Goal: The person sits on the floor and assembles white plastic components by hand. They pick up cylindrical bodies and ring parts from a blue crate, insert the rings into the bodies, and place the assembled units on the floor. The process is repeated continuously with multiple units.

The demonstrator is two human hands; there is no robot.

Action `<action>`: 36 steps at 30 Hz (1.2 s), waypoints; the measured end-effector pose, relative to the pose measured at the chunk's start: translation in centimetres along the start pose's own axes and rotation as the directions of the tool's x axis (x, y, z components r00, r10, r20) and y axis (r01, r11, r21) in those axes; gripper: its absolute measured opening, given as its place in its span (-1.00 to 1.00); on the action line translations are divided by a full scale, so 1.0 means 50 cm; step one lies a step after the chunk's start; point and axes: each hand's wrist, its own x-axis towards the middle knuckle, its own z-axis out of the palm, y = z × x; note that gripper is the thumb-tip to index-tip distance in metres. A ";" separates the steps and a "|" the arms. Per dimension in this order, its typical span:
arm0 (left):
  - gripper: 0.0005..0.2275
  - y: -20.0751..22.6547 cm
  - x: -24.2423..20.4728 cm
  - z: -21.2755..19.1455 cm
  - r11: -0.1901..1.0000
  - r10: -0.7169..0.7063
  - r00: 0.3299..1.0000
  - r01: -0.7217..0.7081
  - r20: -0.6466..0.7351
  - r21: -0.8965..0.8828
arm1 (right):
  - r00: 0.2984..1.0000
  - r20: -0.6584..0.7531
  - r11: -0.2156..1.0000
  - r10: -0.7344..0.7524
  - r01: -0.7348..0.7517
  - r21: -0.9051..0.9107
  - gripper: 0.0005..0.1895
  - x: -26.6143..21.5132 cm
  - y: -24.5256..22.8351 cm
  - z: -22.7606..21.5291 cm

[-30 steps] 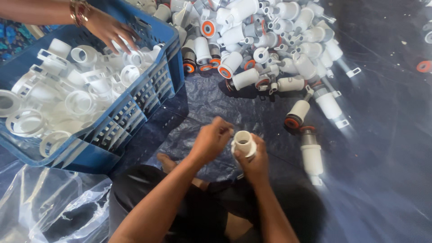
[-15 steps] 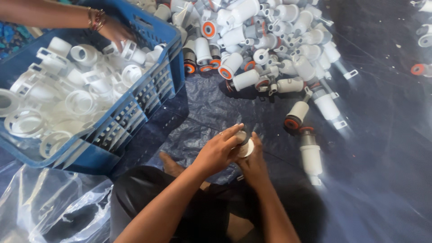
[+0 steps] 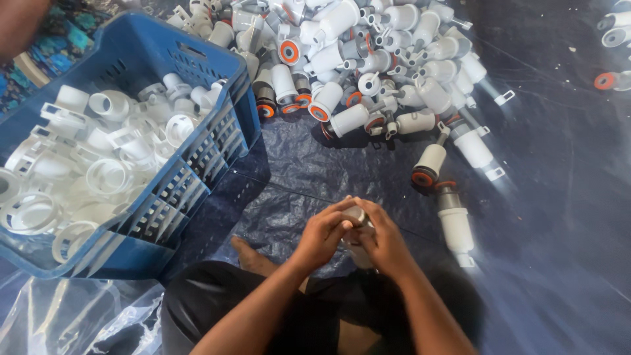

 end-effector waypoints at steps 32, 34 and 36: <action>-0.56 0.073 -0.031 0.168 0.764 -0.560 0.816 0.575 0.140 -0.292 | 0.999 0.021 0.834 -0.037 0.042 -0.550 -0.29 -0.223 0.253 -0.138; -0.58 0.067 -0.036 0.172 0.790 -0.536 0.838 0.541 0.105 -0.288 | 0.998 0.052 0.833 -0.025 0.049 -0.551 -0.27 -0.229 0.269 -0.144; -0.59 0.061 -0.041 0.178 0.835 -0.484 0.872 0.484 0.068 -0.260 | 0.999 0.017 0.802 -0.052 0.052 -0.596 -0.36 -0.233 0.278 -0.138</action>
